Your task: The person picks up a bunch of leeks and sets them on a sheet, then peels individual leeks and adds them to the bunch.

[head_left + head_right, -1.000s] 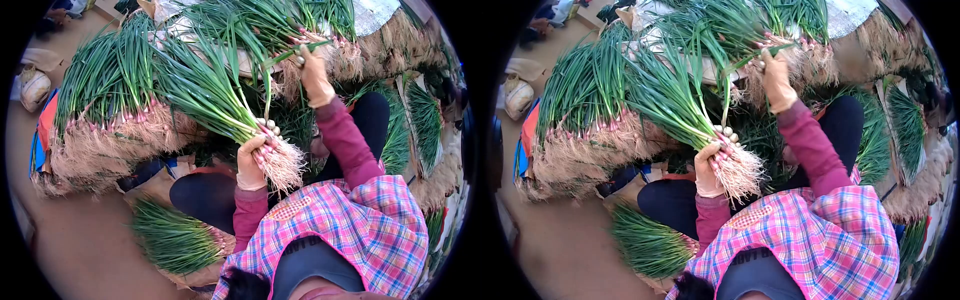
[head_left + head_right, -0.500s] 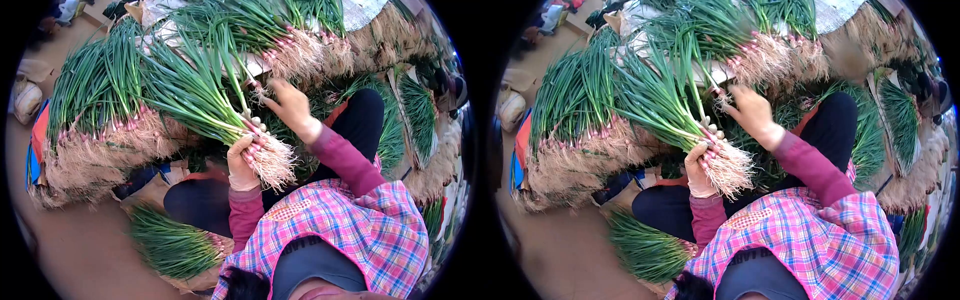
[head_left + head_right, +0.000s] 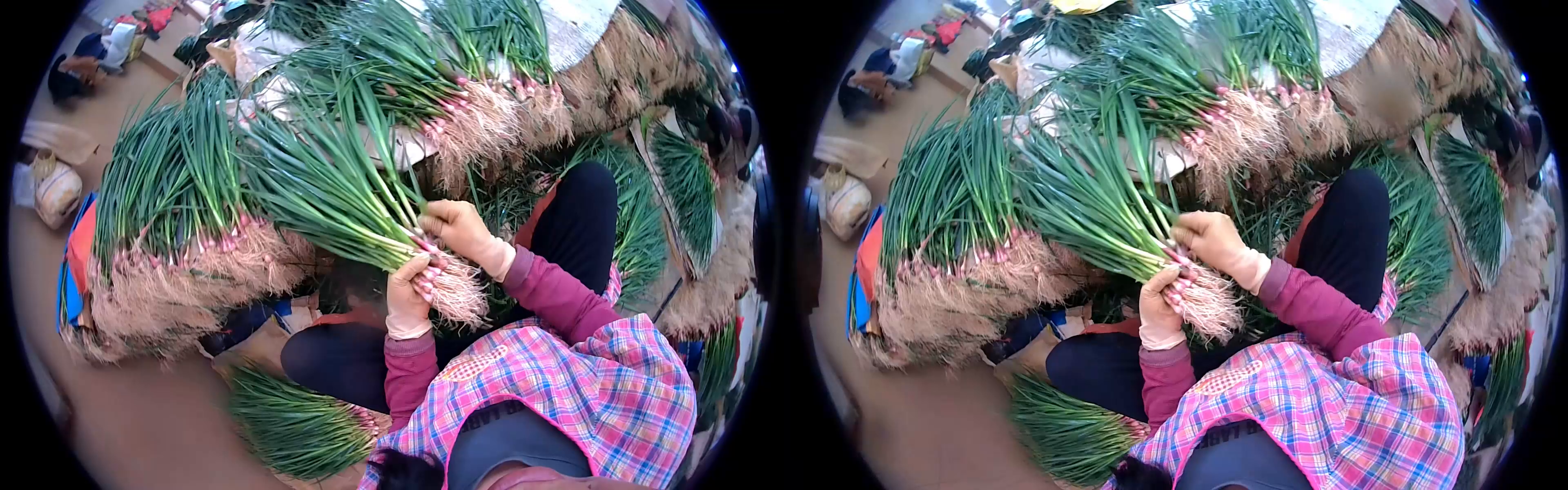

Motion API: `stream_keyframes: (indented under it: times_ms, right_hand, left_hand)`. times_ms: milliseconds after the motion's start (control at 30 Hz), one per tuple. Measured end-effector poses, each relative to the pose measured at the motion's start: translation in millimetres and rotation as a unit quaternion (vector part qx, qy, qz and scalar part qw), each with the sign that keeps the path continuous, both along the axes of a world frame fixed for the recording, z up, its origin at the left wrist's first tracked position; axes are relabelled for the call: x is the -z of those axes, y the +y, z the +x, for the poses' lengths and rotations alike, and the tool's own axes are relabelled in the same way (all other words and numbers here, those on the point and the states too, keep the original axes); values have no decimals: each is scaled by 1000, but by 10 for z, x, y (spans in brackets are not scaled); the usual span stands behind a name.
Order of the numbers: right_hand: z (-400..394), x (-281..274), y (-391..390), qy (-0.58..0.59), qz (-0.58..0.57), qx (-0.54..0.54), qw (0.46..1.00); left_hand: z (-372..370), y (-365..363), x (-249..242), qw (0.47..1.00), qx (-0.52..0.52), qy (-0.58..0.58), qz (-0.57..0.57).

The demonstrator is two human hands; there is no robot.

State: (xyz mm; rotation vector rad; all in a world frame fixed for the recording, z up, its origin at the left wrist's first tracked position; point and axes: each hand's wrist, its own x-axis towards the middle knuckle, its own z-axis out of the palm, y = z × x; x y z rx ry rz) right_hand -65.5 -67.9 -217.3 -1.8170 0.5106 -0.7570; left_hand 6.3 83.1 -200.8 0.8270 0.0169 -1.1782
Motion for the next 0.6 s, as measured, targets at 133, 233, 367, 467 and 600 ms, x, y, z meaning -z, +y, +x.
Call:
stream_keyframes:
  times_ms: [133,233,367,467,600]
  right_hand:
    - [-25,240,-368,-68,355,-12,932]
    - [-65,-141,-44,-54,403,-122,905]
    - [25,-37,-4,-47,421,-134,896]
    - [-71,94,45,-84,291,-140,943]
    - [-162,111,3,-65,236,-16,969]
  left_hand:
    - [-160,-58,-286,995,-79,10,-63]
    - [-18,-21,-160,998,6,-4,-57]
    - [-57,-72,-49,999,-37,7,-2]
    - [7,-12,34,1000,-3,7,-9]
    - [-65,-101,10,1000,-9,5,1]
